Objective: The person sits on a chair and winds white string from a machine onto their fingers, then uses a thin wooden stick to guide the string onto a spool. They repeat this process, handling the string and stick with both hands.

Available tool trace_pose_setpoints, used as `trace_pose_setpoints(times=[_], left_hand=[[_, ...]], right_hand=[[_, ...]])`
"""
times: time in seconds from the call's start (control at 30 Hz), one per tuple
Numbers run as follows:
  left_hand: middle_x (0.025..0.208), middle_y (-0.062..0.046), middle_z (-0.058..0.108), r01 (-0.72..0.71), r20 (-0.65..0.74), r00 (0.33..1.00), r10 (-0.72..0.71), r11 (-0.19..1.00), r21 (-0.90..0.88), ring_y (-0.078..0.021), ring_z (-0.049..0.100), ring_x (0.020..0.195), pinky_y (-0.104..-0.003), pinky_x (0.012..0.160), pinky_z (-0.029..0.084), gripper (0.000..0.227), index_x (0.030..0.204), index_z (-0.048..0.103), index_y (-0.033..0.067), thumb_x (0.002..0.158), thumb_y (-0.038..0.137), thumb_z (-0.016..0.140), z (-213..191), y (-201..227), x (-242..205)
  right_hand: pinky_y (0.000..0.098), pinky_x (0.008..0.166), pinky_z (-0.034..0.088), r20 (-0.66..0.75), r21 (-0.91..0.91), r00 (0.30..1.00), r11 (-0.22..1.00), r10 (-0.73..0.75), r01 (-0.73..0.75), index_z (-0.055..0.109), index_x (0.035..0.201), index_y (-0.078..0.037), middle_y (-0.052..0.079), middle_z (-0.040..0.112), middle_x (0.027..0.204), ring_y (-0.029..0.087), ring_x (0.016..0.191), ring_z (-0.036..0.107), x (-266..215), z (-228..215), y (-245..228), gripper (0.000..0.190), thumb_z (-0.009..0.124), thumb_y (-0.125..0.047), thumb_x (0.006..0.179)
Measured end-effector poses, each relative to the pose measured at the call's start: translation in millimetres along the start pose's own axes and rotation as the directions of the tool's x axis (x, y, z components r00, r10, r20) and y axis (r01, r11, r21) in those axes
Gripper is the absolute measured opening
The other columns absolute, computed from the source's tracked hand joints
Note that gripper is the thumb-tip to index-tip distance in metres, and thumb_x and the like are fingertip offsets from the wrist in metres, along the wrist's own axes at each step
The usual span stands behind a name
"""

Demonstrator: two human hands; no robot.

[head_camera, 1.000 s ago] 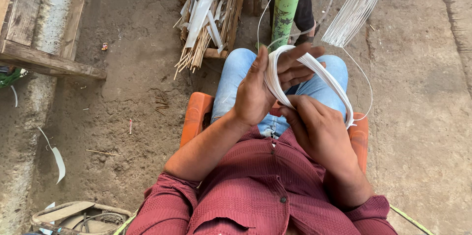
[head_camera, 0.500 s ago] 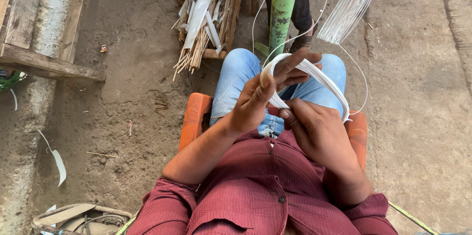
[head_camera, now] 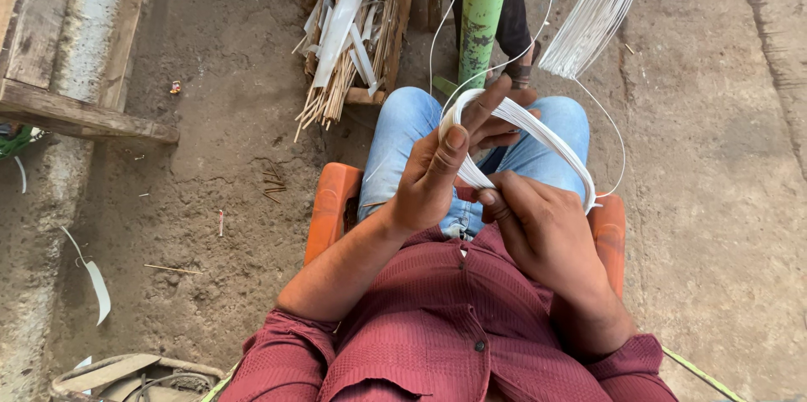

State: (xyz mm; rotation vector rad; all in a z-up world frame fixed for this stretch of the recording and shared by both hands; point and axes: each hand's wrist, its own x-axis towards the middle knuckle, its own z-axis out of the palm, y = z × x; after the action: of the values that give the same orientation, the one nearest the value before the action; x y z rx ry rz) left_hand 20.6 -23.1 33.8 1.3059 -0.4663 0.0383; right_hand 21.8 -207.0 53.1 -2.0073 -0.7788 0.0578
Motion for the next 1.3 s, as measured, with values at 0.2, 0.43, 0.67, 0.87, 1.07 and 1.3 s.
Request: trace_pose_setpoints(times=[0.2, 0.43, 0.67, 0.87, 1.07, 1.3], left_hand=[[0.163, -0.015, 0.044, 0.009, -0.06, 0.998, -0.01, 1.0, -0.023, -0.0204, 0.05, 0.14, -0.037, 0.125, 0.043, 0.067, 0.166, 0.025, 0.0062, 0.12, 0.053, 0.034, 3.2, -2.1, -4.4], [0.161, -0.017, 0.045, 0.031, -0.085, 0.996, -0.03, 0.999, 0.009, -0.0243, 0.054, 0.143, -0.039, 0.123, 0.045, 0.066, 0.165, 0.026, 0.0059, 0.119, 0.053, 0.032, 2.7, -1.7, -5.9], [0.162, -0.017, 0.045, 0.01, -0.07, 0.998, -0.009, 1.0, 0.019, -0.0242, 0.053, 0.146, -0.039, 0.125, 0.045, 0.064, 0.164, 0.027, 0.0061, 0.12, 0.052, 0.031, 1.4, -4.6, -4.3], [0.161, -0.016, 0.046, 0.006, -0.071, 0.997, -0.005, 1.0, 0.02, -0.0222, 0.054, 0.142, -0.037, 0.122, 0.045, 0.065, 0.165, 0.027, 0.0052, 0.12, 0.052, 0.032, 2.5, -0.3, -3.4], [0.162, -0.014, 0.044, 0.012, -0.056, 0.998, -0.013, 1.0, -0.012, -0.0194, 0.052, 0.144, -0.035, 0.123, 0.044, 0.063, 0.165, 0.028, 0.006, 0.121, 0.051, 0.032, 1.3, -0.7, -6.8], [0.163, -0.013, 0.045, 0.01, -0.057, 0.998, -0.012, 1.0, -0.023, -0.0189, 0.05, 0.146, -0.034, 0.122, 0.044, 0.064, 0.164, 0.032, 0.0061, 0.12, 0.053, 0.034, 3.0, -0.1, -7.2]], right_hand=[[0.0356, 0.081, 0.057, -0.261, 0.469, 0.965, 0.871, -0.026, 0.15, 0.063, 0.12, -0.006, 0.011, 0.071, 0.1, 0.023, 0.088, 0.069, -16.4, 4.3, 29.3, 0.029, 0.047, -0.03, 0.117], [0.0279, 0.093, 0.055, -0.283, 0.781, 0.899, -0.465, 0.333, 0.418, 0.061, 0.123, 0.001, 0.012, 0.066, 0.116, 0.02, 0.1, 0.061, -8.2, -17.1, 103.3, 0.046, 0.038, -0.039, 0.123], [0.03, 0.096, 0.053, -0.283, 0.751, 0.861, -0.461, 0.423, 0.473, 0.061, 0.126, -0.001, 0.012, 0.062, 0.119, 0.021, 0.105, 0.059, -1.7, -14.6, 114.0, 0.046, 0.036, -0.039, 0.123], [0.0316, 0.07, 0.048, -0.457, 0.888, 0.833, 0.112, 0.311, 0.445, 0.058, 0.117, -0.004, 0.011, 0.062, 0.093, 0.019, 0.077, 0.057, -6.5, -7.4, 73.9, 0.029, 0.044, -0.028, 0.123], [0.0264, 0.059, 0.044, -0.581, 0.618, 0.814, 0.655, 0.008, 0.435, 0.056, 0.109, -0.001, 0.011, 0.059, 0.078, 0.015, 0.062, 0.053, -28.3, 8.1, 42.5, 0.025, 0.055, -0.024, 0.119], [0.0216, 0.057, 0.048, -0.535, 0.402, 0.838, 0.838, -0.112, 0.369, 0.057, 0.113, 0.003, 0.012, 0.065, 0.077, 0.012, 0.062, 0.061, -32.5, 1.0, 28.8, 0.025, 0.056, -0.022, 0.115]])
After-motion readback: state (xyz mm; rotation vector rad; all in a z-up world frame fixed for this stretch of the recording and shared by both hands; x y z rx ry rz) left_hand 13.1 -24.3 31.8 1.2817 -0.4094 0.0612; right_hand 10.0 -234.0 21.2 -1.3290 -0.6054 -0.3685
